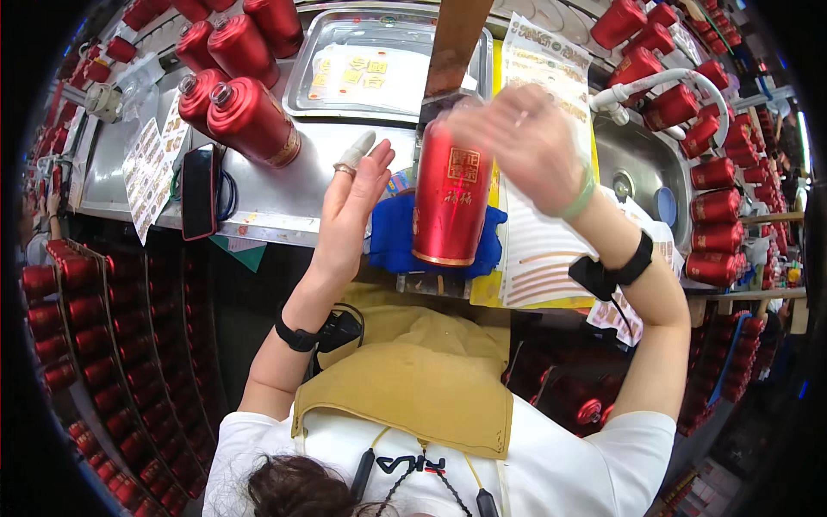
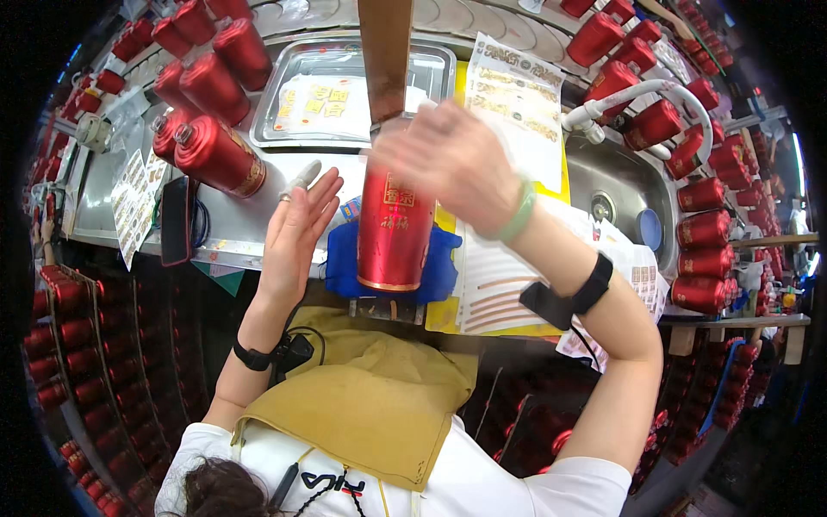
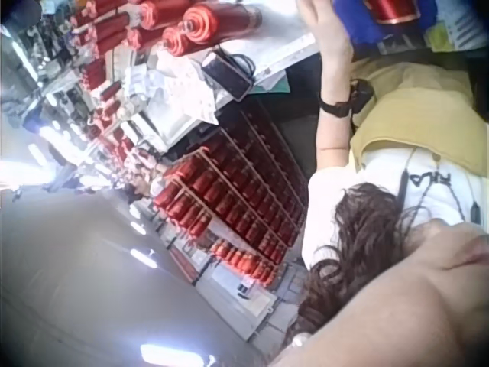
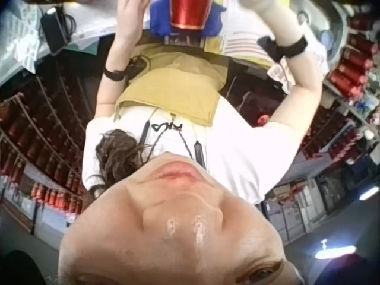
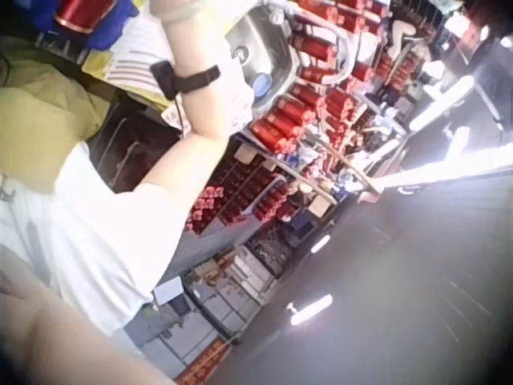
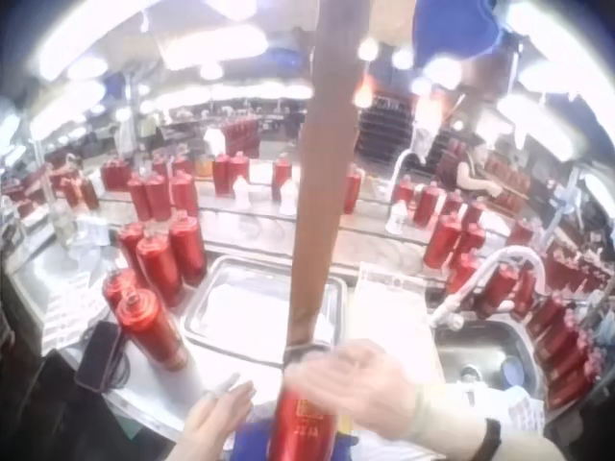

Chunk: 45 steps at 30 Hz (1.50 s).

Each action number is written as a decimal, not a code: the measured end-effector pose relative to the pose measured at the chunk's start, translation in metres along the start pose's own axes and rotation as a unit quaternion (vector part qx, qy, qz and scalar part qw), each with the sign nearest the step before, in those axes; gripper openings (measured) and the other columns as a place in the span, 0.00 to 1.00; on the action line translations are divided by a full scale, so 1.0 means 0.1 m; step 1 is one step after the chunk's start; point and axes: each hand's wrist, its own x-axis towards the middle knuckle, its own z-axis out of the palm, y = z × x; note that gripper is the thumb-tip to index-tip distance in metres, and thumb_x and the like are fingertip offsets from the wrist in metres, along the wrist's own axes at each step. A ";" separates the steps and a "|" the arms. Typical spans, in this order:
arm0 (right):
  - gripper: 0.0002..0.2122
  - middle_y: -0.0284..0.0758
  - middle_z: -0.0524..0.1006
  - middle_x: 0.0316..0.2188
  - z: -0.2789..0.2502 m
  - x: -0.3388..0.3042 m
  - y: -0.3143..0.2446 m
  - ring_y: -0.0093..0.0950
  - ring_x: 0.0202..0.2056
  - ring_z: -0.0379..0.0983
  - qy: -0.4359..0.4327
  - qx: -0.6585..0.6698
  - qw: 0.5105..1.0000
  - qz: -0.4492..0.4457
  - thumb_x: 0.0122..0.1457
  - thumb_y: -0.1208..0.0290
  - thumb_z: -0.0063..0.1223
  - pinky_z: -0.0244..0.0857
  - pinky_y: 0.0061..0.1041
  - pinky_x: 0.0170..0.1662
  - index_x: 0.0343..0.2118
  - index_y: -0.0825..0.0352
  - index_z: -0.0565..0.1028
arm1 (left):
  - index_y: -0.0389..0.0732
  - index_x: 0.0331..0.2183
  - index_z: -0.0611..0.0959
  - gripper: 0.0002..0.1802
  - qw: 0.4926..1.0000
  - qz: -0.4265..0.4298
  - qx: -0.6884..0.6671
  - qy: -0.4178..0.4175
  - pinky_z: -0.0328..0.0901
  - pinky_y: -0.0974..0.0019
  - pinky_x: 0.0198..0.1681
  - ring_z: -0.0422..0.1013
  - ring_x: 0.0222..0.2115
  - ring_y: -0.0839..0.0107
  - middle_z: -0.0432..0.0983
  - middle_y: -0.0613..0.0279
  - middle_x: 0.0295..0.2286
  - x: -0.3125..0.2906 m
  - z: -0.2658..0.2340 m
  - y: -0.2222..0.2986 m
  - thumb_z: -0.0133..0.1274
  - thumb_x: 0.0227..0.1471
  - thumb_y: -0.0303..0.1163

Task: Applying decorative labels and seals to red metal liquor bottles on a factory assembly line.

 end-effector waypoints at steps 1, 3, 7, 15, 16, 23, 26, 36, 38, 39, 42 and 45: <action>0.12 0.26 0.76 0.30 0.09 -0.05 -0.21 0.27 0.34 0.72 0.018 0.099 0.994 -0.032 0.48 0.72 0.57 0.68 0.26 0.40 0.38 0.58 0.78 | 0.30 0.66 0.57 0.36 1.000 -0.003 0.003 0.008 0.50 0.53 0.71 0.56 0.67 0.54 0.60 0.40 0.64 0.00 0.00 0.01 0.36 0.72 0.50; 0.20 0.26 0.81 0.39 -0.05 -0.07 -0.65 0.27 0.29 0.68 -0.087 0.236 0.966 -0.063 0.48 0.70 0.57 0.70 0.27 0.38 0.47 0.60 0.80 | 0.30 0.66 0.57 0.39 1.000 -0.001 0.019 0.022 0.51 0.53 0.70 0.58 0.66 0.54 0.61 0.40 0.63 0.02 -0.03 0.02 0.35 0.71 0.54; 0.11 0.32 0.80 0.32 0.10 -0.19 -0.32 0.32 0.33 0.75 -0.020 0.186 0.968 0.169 0.53 0.69 0.64 0.70 0.33 0.37 0.39 0.60 0.79 | 0.30 0.66 0.59 0.41 0.999 -0.038 0.010 0.014 0.54 0.51 0.69 0.59 0.65 0.54 0.62 0.40 0.63 0.04 -0.02 0.01 0.35 0.70 0.57; 0.14 0.26 0.79 0.33 0.01 -0.39 -0.50 0.29 0.34 0.75 -0.017 0.251 0.962 0.108 0.48 0.71 0.68 0.67 0.31 0.41 0.40 0.59 0.80 | 0.31 0.64 0.65 0.39 0.996 -0.074 0.019 -0.045 0.56 0.55 0.67 0.62 0.64 0.60 0.65 0.46 0.61 0.09 0.10 -0.08 0.34 0.71 0.57; 0.15 0.31 0.82 0.34 0.03 -0.36 -0.50 0.32 0.33 0.74 -0.004 0.269 0.951 0.153 0.49 0.74 0.68 0.63 0.31 0.38 0.41 0.61 0.81 | 0.31 0.64 0.67 0.38 0.996 -0.081 0.026 -0.036 0.57 0.56 0.66 0.64 0.62 0.62 0.68 0.49 0.60 0.09 0.09 -0.10 0.34 0.71 0.56; 0.12 0.29 0.80 0.32 -0.01 -0.12 0.20 0.31 0.33 0.72 0.092 -0.001 0.975 0.204 0.51 0.76 0.63 0.62 0.33 0.42 0.40 0.61 0.79 | 0.31 0.60 0.72 0.33 0.993 -0.057 0.083 -0.056 0.64 0.62 0.59 0.71 0.54 0.68 0.75 0.52 0.53 0.15 0.11 -0.09 0.39 0.71 0.51; 0.14 0.33 0.82 0.34 -0.21 -0.10 -0.06 0.33 0.36 0.76 0.143 0.019 0.957 0.251 0.49 0.80 0.67 0.62 0.33 0.45 0.40 0.64 0.81 | 0.31 0.52 0.79 0.34 0.986 -0.078 0.121 -0.079 0.71 0.63 0.48 0.78 0.41 0.70 0.83 0.54 0.41 0.28 0.34 -0.13 0.59 0.59 0.53; 0.13 0.40 0.80 0.36 -0.41 -0.06 -0.24 0.38 0.37 0.75 0.164 0.037 0.946 0.278 0.56 0.85 0.62 0.68 0.32 0.44 0.45 0.71 0.77 | 0.30 0.57 0.73 0.42 0.981 -0.167 -0.035 -0.098 0.66 0.65 0.57 0.74 0.50 0.72 0.77 0.55 0.49 -0.57 -0.38 0.85 0.72 0.42 0.34; 0.12 0.39 0.79 0.36 -0.43 -0.26 -0.26 0.34 0.36 0.74 0.140 0.039 0.931 0.333 0.58 0.84 0.61 0.67 0.30 0.41 0.45 0.71 0.77 | 0.30 0.57 0.74 0.43 0.999 -0.003 0.035 0.033 0.68 0.63 0.56 0.76 0.50 0.68 0.78 0.56 0.50 -0.72 -0.84 1.26 0.69 0.35 0.25; 0.11 0.38 0.79 0.36 -0.46 -0.36 -0.27 0.32 0.36 0.74 0.136 0.027 0.925 0.353 0.59 0.84 0.60 0.67 0.29 0.40 0.45 0.71 0.77 | 0.30 0.56 0.75 0.44 0.983 0.087 0.085 0.135 0.69 0.62 0.55 0.76 0.49 0.67 0.79 0.57 0.48 -0.72 -1.00 1.49 0.71 0.34 0.26; 0.11 0.38 0.79 0.37 -0.48 -0.46 -0.37 0.29 0.35 0.72 0.107 0.029 0.908 0.403 0.60 0.82 0.59 0.66 0.28 0.39 0.46 0.71 0.77 | 0.31 0.48 0.80 0.33 0.866 0.341 0.135 0.341 0.73 0.62 0.48 0.79 0.40 0.67 0.82 0.56 0.41 -0.38 -1.86 1.73 0.75 0.39 0.29; 0.10 0.38 0.79 0.37 -0.40 -0.58 -0.44 0.29 0.34 0.71 0.095 0.007 0.895 0.436 0.60 0.81 0.60 0.66 0.28 0.40 0.45 0.71 0.77 | 0.31 0.46 0.80 0.34 0.842 0.342 0.160 0.386 0.74 0.62 0.47 0.79 0.40 0.67 0.82 0.55 0.40 0.10 -2.68 1.79 0.77 0.38 0.32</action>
